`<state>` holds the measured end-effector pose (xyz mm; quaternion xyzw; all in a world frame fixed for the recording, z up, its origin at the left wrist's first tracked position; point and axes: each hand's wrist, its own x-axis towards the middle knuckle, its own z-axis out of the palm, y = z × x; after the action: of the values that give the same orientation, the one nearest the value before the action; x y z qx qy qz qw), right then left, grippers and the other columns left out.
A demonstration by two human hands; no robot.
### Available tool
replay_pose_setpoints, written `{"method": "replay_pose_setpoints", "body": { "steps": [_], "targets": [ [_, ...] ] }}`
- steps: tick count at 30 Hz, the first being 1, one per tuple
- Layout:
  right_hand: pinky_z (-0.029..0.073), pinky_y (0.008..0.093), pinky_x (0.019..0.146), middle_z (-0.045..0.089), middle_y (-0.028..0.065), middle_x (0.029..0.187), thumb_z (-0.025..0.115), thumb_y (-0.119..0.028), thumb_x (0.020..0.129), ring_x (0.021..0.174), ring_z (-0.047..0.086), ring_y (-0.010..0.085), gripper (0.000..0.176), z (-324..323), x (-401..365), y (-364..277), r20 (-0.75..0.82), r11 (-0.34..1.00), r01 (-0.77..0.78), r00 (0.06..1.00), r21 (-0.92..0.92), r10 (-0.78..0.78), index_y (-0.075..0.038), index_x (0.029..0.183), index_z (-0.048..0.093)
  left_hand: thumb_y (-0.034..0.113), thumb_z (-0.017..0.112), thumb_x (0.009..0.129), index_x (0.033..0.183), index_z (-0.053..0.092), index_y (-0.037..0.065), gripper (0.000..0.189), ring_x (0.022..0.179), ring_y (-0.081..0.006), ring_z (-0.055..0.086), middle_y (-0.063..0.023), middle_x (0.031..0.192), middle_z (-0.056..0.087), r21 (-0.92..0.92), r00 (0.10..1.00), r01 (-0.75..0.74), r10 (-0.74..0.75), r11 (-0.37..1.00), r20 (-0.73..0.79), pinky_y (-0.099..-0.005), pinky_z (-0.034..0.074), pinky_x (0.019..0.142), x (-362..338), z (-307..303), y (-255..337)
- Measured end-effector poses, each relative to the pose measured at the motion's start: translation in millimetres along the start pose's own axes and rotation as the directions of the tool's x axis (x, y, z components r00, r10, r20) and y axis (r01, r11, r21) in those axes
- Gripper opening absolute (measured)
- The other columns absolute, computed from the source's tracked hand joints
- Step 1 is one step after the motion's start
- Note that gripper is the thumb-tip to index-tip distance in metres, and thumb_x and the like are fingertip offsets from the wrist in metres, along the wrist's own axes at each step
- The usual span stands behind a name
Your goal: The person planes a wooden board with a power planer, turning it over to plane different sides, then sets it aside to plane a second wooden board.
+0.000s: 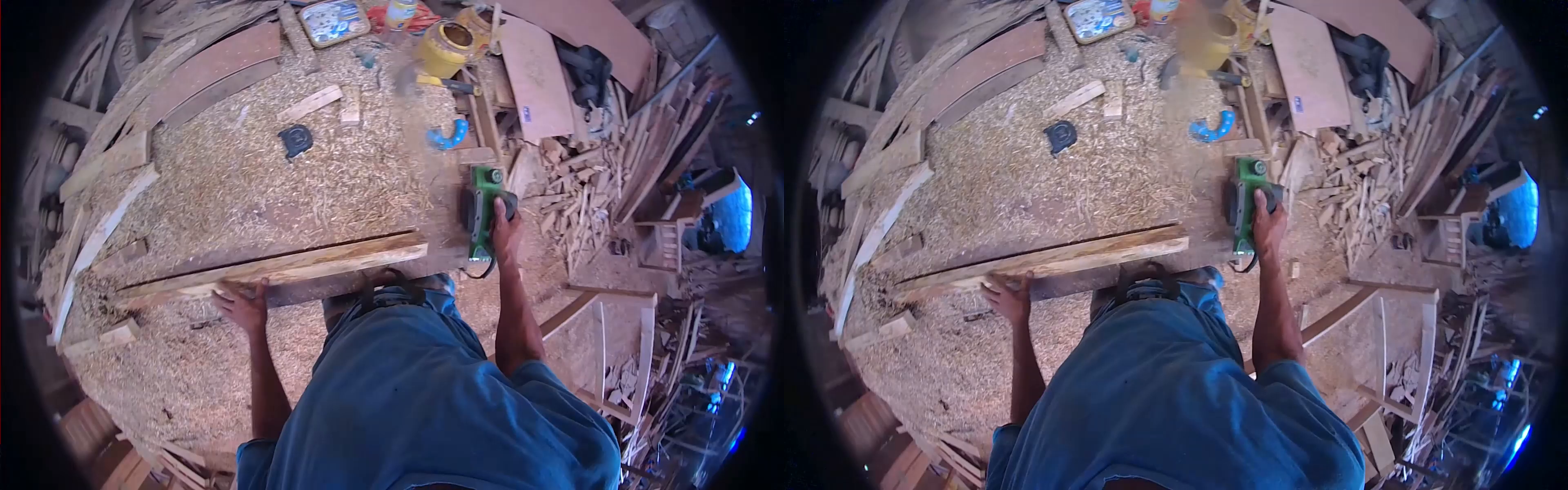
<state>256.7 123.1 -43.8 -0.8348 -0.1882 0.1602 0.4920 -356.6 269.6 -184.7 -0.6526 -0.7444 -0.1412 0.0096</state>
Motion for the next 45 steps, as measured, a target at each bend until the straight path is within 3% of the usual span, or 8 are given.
{"method": "replay_pose_setpoints", "body": {
  "steps": [4, 5, 12, 26, 29, 38, 41, 45],
  "targets": [
    [0.05, 0.0334, 0.069, 0.066, 0.0031, 0.083, 0.066, -0.045, 0.107, 0.076, 0.062, 0.0144, 0.041, 27, 39, 28, 0.011, 0.969, 0.237, 0.972, -0.069, -0.237, -0.004, 0.106, 0.072, 0.075, 0.077, 0.083, 0.161, 0.037, -0.007, 0.12, 0.144, -0.0484, 0.046, -0.0367, 0.156, 0.045, 0.025, 0.732, 0.519, -0.459, 0.854, 0.504, -0.0544, 0.036, 0.121, -32, 28, 31],
    [0.051, 0.0346, 0.075, 0.068, 0.005, 0.09, 0.064, -0.045, 0.108, 0.082, 0.063, 0.0166, 0.043, 23, 43, 32, 0.037, 0.96, 0.276, 0.961, -0.049, -0.274, -0.003, 0.113, 0.073, 0.063, 0.071, 0.095, 0.159, 0.047, 0.0, 0.093, 0.133, -0.0355, 0.057, -0.0243, 0.141, 0.062, -0.443, 0.862, 0.343, -0.09, 0.829, 0.499, -0.0472, 0.043, 0.115, -63, 92, 0],
    [0.053, 0.0373, 0.079, 0.072, 0.0114, 0.102, 0.059, -0.04, 0.11, 0.086, 0.066, 0.0202, 0.046, 17, 45, 30, 0.176, 0.952, 0.297, 0.936, 0.074, -0.306, 0.003, 0.123, 0.07, 0.054, 0.082, 0.091, 0.133, 0.063, 0.0, 0.07, 0.097, -0.0358, 0.072, -0.0181, 0.119, 0.071, -0.202, 0.201, 0.978, -0.021, -0.053, 0.979, -0.0531, 0.062, 0.084, -100, 32, 232],
    [0.051, 0.0381, 0.055, 0.064, 0.0169, 0.096, 0.072, -0.031, 0.103, 0.063, 0.061, 0.0224, 0.059, 5, 62, 66, 0.463, 0.962, 0.096, 0.862, 0.254, -0.208, 0.009, 0.137, 0.047, 0.037, 0.071, 0.102, 0.134, 0.058, 0.008, 0.046, 0.119, -0.0336, 0.071, -0.0152, 0.129, 0.07, -0.567, 0.703, 0.624, 0.07, -0.538, 0.707, -0.0515, 0.058, 0.106, -128, -150, 402],
    [0.053, 0.0399, 0.059, 0.064, 0.0165, 0.096, 0.072, -0.031, 0.102, 0.064, 0.062, 0.0237, 0.058, 15, 67, 78, 0.219, 0.82, 0.528, 0.793, 0.221, -0.569, 0.009, 0.137, 0.048, 0.039, 0.071, 0.102, 0.131, 0.057, 0.01, 0.044, 0.112, -0.0308, 0.073, -0.0115, 0.126, 0.071, -0.61, 0.838, 0.457, 0.082, -0.648, 0.54, -0.0508, 0.058, 0.107, -132, -217, 417],
    [0.056, 0.0499, 0.093, 0.067, 0.0311, 0.119, 0.075, -0.032, 0.099, 0.104, 0.071, 0.0421, 0.076, -27, 64, 39, 0.622, 0.987, 0.118, 0.766, 0.112, -0.162, 0.01, 0.152, 0.039, 0.071, 0.031, 0.109, 0.151, 0.047, 0.006, 0.079, 0.116, -0.0316, 0.069, -0.0176, 0.125, 0.067, -0.807, 0.877, 0.099, -0.332, -0.583, 0.347, -0.0512, 0.06, 0.103, -149, -317, 380],
    [0.056, 0.0413, 0.069, 0.069, 0.0174, 0.097, 0.074, -0.03, 0.101, 0.076, 0.069, 0.0252, 0.056, 19, 92, 110, 0.308, 0.778, 0.577, 0.715, 0.249, -0.628, 0.008, 0.132, 0.048, 0.065, 0.03, 0.112, 0.148, 0.051, 0.006, 0.072, 0.111, -0.0307, 0.07, -0.0166, 0.122, 0.069, -0.772, 0.91, 0.042, -0.296, -0.634, 0.292, -0.0487, 0.061, 0.097, -153, -313, 361],
    [0.054, 0.0362, 0.06, 0.069, 0.0118, 0.088, 0.074, -0.024, 0.102, 0.068, 0.068, 0.0199, 0.048, 12, 94, 107, 0.512, 0.89, 0.316, 0.732, 0.328, -0.449, 0.003, 0.13, 0.046, 0.06, 0.034, 0.114, 0.136, 0.06, 0.007, 0.063, 0.097, -0.0296, 0.075, -0.0162, 0.11, 0.073, -0.743, 0.886, -0.024, -0.359, -0.669, 0.294, -0.0448, 0.066, 0.085, -155, -326, 360]
  ]
}}
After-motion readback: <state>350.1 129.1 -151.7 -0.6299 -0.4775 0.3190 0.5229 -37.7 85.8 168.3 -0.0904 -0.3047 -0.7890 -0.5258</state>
